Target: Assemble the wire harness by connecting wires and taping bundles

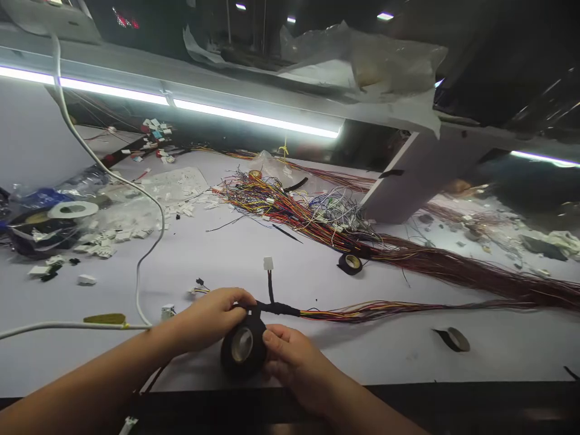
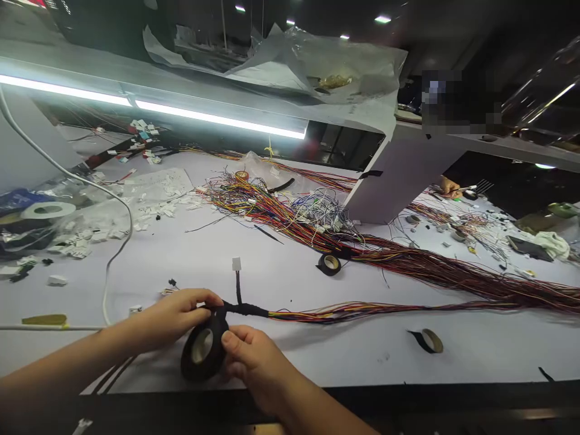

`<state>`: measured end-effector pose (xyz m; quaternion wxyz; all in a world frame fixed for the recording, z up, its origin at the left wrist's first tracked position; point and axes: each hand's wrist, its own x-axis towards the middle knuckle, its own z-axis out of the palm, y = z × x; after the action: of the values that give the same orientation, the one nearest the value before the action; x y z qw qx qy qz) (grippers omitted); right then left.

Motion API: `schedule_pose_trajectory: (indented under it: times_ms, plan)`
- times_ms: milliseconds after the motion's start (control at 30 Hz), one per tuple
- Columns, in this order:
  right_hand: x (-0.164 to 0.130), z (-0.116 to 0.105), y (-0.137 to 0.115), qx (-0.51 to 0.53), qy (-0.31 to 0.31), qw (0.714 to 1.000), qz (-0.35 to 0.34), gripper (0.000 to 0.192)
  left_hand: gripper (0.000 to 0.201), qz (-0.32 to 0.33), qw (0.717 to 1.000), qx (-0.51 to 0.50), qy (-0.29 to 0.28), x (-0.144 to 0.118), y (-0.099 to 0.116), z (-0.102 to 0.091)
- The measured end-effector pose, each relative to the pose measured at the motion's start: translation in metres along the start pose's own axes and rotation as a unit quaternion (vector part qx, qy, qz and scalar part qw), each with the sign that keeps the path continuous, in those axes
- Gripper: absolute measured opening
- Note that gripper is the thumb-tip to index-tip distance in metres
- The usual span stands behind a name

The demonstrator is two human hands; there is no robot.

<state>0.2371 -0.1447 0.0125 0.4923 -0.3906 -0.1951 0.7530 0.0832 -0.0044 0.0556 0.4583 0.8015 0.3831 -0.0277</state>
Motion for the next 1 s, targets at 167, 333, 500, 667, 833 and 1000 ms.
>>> schedule_pose_trajectory:
  times_ms: [167,333,500,667,833,1000]
  plan:
    - [0.000,-0.015,-0.012,-0.141,0.031,0.990,0.011,0.040,0.036,-0.034,0.996,-0.060,-0.052,0.013,0.006,-0.004]
    - [-0.012,-0.019,-0.047,-0.413,-0.018,0.906,0.092,0.033,0.028,-0.056,0.996,0.016,-0.063,0.020,0.009,-0.005]
    - [0.001,-0.015,-0.079,-0.471,0.000,0.880,-0.061,0.024,0.021,-0.097,0.971,0.018,-0.217,0.035,0.023,-0.017]
    - [0.020,-0.012,-0.069,-0.503,0.069,0.840,-0.192,0.021,0.023,-0.134,0.931,-0.030,-0.339,0.048,0.026,-0.011]
    - [0.000,-0.014,-0.039,-0.531,0.085,0.835,-0.117,0.036,0.022,-0.126,0.916,-0.009,-0.381,0.055,0.024,-0.004]
    - [-0.010,-0.020,-0.032,-0.439,-0.007,0.898,-0.015,0.041,0.014,-0.073,0.919,0.104,-0.373,0.057,0.053,-0.005]
